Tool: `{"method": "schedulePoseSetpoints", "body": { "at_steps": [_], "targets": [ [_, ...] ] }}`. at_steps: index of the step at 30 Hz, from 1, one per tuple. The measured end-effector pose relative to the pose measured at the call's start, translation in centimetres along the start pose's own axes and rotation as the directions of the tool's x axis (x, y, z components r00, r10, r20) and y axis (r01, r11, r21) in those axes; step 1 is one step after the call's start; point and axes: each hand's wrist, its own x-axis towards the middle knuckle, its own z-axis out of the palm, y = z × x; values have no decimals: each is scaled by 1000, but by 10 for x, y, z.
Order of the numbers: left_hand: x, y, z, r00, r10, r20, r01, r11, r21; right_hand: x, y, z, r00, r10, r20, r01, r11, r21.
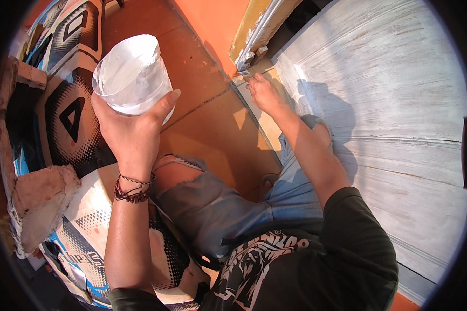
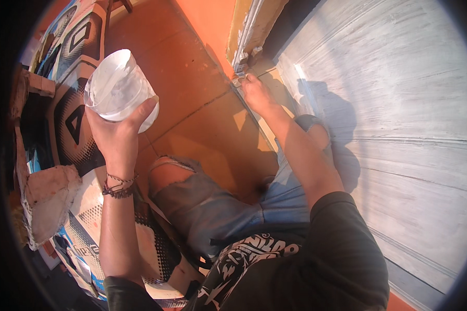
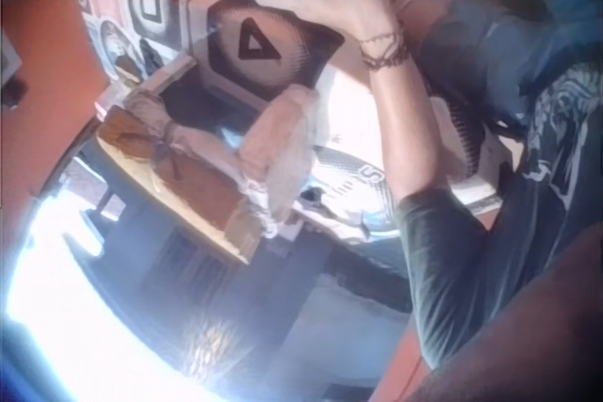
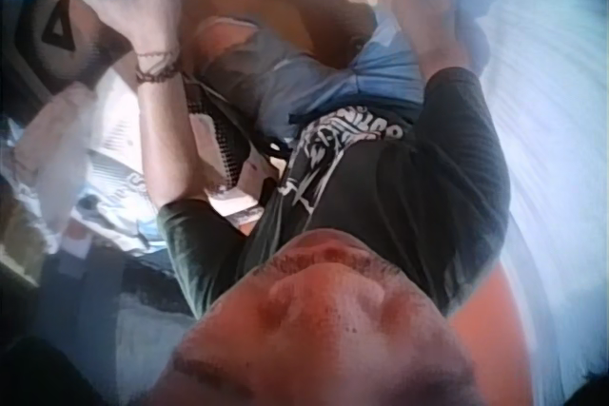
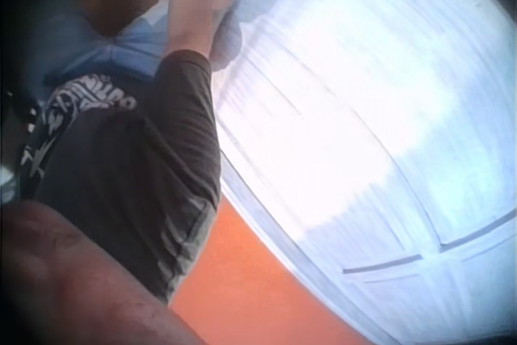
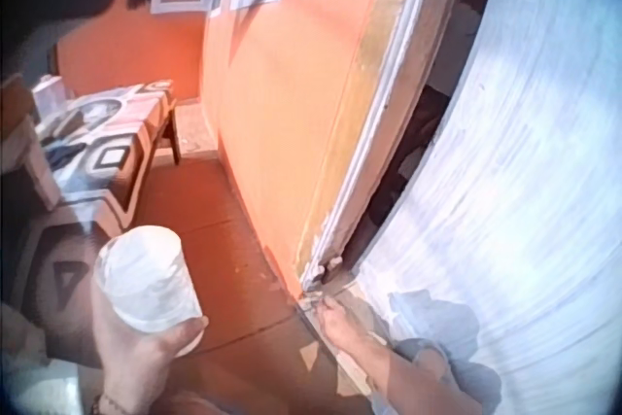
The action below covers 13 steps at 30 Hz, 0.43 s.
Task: The person prepares white paint by mixing it in a small container, then uses a paintbrush to apply white paint to the wooden door frame. The person sits on the floor during preparation and stands while painting the frame.
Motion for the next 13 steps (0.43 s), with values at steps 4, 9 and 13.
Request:
{"method": "schedulePoseSetpoints", "body": {
  "at_steps": [4, 9, 13],
  "targets": [
    [0, -5, -2, 1000, 7, -10, -7, 1000, 5, -2, -12, -38, 990, -131, -55, 134, 990, 40],
    [0, -4, 2, 1000, 25, -19, -23, 996, 88, -21, -1, -45, 986, -108, 124, 106, 994, 24],
    [3, -4, -3, 1000, 16, 19, -16, 1000, -1, 25, 3, -49, 980, -194, 47, 193, 981, 11]
  ]
}}
